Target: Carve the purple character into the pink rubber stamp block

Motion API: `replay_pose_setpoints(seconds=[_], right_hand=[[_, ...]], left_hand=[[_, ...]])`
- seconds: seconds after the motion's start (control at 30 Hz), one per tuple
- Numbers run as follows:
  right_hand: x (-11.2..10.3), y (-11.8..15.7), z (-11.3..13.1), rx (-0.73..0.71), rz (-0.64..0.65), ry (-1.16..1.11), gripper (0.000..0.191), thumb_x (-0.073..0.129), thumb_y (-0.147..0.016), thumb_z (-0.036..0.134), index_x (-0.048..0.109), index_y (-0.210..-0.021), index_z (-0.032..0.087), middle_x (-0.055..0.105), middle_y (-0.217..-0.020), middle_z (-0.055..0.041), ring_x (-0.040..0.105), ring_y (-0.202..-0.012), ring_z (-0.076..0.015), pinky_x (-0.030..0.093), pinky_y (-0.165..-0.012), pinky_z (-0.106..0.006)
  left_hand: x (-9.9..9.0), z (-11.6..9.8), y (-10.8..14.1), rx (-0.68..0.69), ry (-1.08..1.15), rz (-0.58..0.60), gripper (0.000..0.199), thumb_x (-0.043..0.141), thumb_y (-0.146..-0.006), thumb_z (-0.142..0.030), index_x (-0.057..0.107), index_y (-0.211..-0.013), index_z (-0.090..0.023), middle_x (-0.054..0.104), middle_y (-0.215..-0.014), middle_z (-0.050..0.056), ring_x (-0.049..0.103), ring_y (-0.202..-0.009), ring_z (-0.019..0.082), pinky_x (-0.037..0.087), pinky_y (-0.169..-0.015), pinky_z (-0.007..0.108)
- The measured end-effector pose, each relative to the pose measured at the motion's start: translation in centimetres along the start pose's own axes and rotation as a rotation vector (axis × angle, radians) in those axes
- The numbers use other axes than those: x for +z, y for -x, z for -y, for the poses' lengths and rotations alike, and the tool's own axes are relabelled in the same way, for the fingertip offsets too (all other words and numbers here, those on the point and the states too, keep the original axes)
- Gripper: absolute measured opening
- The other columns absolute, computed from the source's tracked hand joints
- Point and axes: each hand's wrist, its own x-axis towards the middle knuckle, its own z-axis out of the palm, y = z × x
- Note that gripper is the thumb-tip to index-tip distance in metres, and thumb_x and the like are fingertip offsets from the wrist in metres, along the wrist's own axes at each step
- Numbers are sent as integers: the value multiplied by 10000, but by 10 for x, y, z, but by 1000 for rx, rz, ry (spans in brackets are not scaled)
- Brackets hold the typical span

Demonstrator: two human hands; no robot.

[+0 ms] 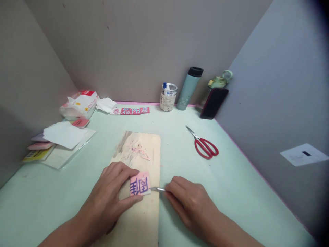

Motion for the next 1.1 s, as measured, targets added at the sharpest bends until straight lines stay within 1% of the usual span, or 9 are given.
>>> replay_pose_setpoints(seconds=[0.13, 0.27, 0.53, 0.67, 0.8, 0.93, 1.1], right_hand=[[0, 1, 2, 3, 4, 29, 261, 407, -1025, 154, 570, -826, 197, 564, -731, -6, 526, -605, -144, 331, -508, -289], [2, 1, 4, 10, -29, 60, 270, 399, -1021, 141, 555, -808, 198, 557, -720, 0, 511, -581, -136, 319, -492, -287], [7, 1, 8, -17, -89, 151, 273, 424, -967, 66, 539, -756, 197, 541, -690, -6, 493, -569, -140, 289, -472, -289], [10, -1, 8, -25, -106, 174, 278, 438, -972, 67, 545, -747, 190, 526, -678, -5, 469, -556, -136, 284, -472, -294], [11, -2, 7, -19, -106, 167, 283, 426, -985, 77, 543, -756, 194, 529, -682, -7, 481, -572, -146, 283, -479, -298], [8, -1, 6, 2, -82, 110, 272, 410, -1009, 118, 538, -784, 199, 544, -702, -3, 501, -589, -145, 301, -496, -293], [3, 0, 6, 5, -57, 71, 275, 394, -1021, 131, 541, -798, 197, 549, -710, 3, 499, -578, -135, 312, -499, -287]], left_hand=[[1, -1, -1, -3, -4, -4, 356, 691, -886, -501, 608, -1172, -306, 600, -1090, 46, 539, -1043, 296, 440, -898, 448], [1, -1, -2, -6, -14, 3, 364, 687, -885, -509, 618, -1172, -296, 606, -1085, 54, 544, -1036, 299, 447, -907, 460], [1, -2, -1, 3, -14, -43, 354, 719, -863, -475, 637, -1154, -290, 620, -1060, 54, 550, -1016, 293, 454, -897, 441], [1, -2, -1, 6, -13, -30, 353, 711, -870, -487, 626, -1158, -301, 616, -1069, 51, 547, -1027, 297, 444, -907, 446], [1, -2, -1, -2, -8, -26, 350, 710, -872, -486, 623, -1156, -300, 616, -1066, 48, 548, -1030, 298, 440, -909, 443], [0, -2, -2, 1, -7, -13, 364, 704, -872, -509, 627, -1158, -297, 619, -1062, 44, 552, -1027, 296, 440, -907, 438], [1, -2, -1, 1, 3, -40, 349, 719, -869, -467, 618, -1158, -299, 613, -1067, 41, 538, -1033, 299, 429, -900, 439]])
